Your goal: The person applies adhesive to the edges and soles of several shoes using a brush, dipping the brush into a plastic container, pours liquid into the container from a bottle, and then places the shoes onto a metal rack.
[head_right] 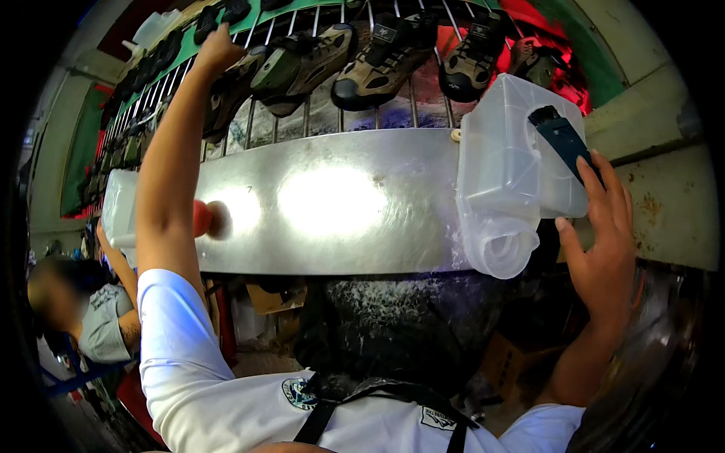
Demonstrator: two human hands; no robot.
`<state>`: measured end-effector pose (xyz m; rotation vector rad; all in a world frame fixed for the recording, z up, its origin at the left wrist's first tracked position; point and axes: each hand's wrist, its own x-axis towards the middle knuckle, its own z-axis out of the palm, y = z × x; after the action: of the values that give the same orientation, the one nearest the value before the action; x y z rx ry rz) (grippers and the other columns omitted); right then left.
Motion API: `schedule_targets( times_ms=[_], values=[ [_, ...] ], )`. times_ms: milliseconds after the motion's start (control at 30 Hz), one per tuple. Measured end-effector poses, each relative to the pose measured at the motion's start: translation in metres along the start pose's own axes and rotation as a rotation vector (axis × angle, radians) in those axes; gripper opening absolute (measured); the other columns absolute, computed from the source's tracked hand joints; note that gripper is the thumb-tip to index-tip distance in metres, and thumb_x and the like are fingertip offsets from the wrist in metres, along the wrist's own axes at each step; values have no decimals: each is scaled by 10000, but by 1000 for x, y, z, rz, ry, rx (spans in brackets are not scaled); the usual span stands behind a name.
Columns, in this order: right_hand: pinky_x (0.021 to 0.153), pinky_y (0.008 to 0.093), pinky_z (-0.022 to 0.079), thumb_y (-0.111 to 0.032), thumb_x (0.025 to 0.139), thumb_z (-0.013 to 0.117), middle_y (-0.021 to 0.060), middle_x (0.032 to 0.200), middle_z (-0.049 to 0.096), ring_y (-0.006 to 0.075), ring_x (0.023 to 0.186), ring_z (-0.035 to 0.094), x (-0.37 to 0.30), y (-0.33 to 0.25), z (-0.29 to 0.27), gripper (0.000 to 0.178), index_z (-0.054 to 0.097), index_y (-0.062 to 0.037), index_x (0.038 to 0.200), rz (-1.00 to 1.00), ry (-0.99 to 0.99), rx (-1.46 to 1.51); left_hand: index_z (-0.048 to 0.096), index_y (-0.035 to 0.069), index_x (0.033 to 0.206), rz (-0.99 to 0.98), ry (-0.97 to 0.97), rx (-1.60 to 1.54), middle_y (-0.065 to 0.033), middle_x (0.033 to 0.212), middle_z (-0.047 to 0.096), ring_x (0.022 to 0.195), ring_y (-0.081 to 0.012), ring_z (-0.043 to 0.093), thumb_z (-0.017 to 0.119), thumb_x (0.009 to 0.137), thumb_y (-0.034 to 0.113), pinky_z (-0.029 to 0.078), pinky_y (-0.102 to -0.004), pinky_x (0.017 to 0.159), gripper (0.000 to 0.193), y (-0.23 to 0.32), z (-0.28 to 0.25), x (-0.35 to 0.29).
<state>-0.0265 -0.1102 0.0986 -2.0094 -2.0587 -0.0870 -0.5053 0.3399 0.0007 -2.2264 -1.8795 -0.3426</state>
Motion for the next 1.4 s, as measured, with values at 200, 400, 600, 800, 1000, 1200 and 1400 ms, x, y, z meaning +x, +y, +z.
schedule_targets(
  times_ms=[200,400,600,800,1000,1200,1400],
  values=[
    [1086,401,440,18,844,676,149,1472,520,340,1317,537,21,8,-8,596,577,-84,1423,-34,-29,222,154,-4,1596,-18,-732,317,-301,1305,630,1233,-387,625,860,712,358,522,-459,984,1188,-101,112,35],
    [950,367,526,-21,865,687,137,1284,654,293,1137,659,21,23,-8,407,668,-28,1272,-102,107,252,131,99,1632,-73,-548,226,-237,1398,601,1254,-391,616,911,620,393,505,-441,1043,1311,-20,32,-7],
    [697,296,553,-166,912,749,72,885,732,169,781,707,54,18,1,241,725,-26,1107,-43,323,478,138,134,1636,-203,-154,-128,-291,1345,618,1223,-394,636,899,650,431,499,-433,1017,1280,-45,-62,-43],
    [631,214,480,-298,942,757,-9,834,672,61,723,605,68,18,3,298,744,-53,1111,181,242,573,369,69,1522,-41,325,-273,-216,1267,670,1162,-320,665,917,705,366,517,-391,979,1028,-3,-179,-113],
    [581,228,500,-279,958,730,17,771,670,65,644,615,15,38,-30,305,730,-21,1121,381,302,614,677,-42,1106,296,289,-768,-100,1058,720,949,-180,695,903,716,58,566,-327,894,462,101,-208,-220],
    [589,221,571,-180,964,703,81,770,709,101,669,696,-57,8,-17,296,674,22,1178,386,237,1075,547,3,1382,648,306,-296,-175,1293,628,1244,-360,576,916,698,323,374,-488,1159,841,121,-128,-307],
    [647,254,546,-123,909,762,56,843,703,103,743,677,-76,-18,61,249,695,10,1108,560,83,1070,180,67,1580,444,-15,-962,-160,1476,478,1340,-315,503,961,643,340,381,-471,1152,1250,151,-108,-333]
  ],
)
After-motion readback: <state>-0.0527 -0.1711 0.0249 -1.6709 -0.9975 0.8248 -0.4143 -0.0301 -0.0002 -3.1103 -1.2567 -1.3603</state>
